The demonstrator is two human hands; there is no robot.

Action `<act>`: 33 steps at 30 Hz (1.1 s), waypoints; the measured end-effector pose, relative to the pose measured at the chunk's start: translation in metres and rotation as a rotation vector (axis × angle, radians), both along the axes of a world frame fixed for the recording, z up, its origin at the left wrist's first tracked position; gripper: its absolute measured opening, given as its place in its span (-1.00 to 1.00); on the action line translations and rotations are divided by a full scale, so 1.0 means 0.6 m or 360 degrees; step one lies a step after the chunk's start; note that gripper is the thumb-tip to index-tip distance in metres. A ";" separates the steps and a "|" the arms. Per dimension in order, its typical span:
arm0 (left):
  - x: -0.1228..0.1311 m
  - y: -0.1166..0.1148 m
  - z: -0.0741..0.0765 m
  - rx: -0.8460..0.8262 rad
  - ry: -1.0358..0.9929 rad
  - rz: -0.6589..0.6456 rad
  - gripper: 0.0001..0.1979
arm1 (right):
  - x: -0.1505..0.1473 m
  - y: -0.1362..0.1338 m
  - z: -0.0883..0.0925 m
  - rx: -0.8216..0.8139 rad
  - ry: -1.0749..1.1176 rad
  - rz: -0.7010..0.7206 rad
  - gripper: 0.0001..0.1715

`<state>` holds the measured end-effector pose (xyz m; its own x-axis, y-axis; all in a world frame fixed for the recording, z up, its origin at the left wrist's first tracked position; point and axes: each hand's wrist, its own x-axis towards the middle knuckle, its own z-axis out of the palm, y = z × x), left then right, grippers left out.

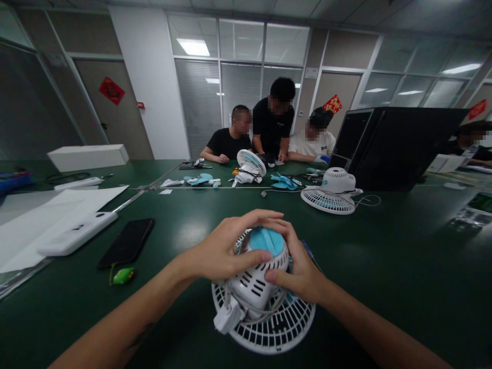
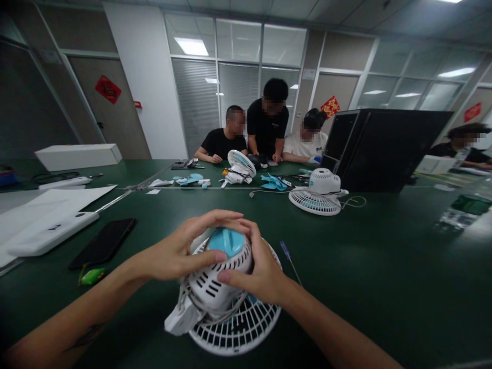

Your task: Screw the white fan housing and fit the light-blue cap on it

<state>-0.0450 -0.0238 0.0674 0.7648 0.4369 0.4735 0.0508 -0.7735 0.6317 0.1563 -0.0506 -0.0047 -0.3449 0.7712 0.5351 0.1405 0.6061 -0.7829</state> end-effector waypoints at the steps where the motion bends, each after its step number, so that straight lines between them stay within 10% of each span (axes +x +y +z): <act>1: -0.001 0.000 0.000 -0.0021 0.0017 0.0002 -0.43 | 0.000 0.001 0.001 -0.0001 0.0015 0.0025 -0.15; 10: 0.022 -0.012 -0.011 -0.0026 0.0038 0.0609 -0.33 | 0.000 0.006 0.003 -0.0081 0.0055 -0.0010 -0.12; 22: -0.001 -0.001 0.004 -0.0274 0.0088 0.0027 -0.60 | 0.002 0.005 0.000 -0.0086 0.0076 0.0003 -0.04; 33: 0.001 0.003 0.005 -0.0208 0.0079 0.0080 -0.60 | 0.000 0.003 0.006 -0.0045 0.0040 -0.0002 -0.10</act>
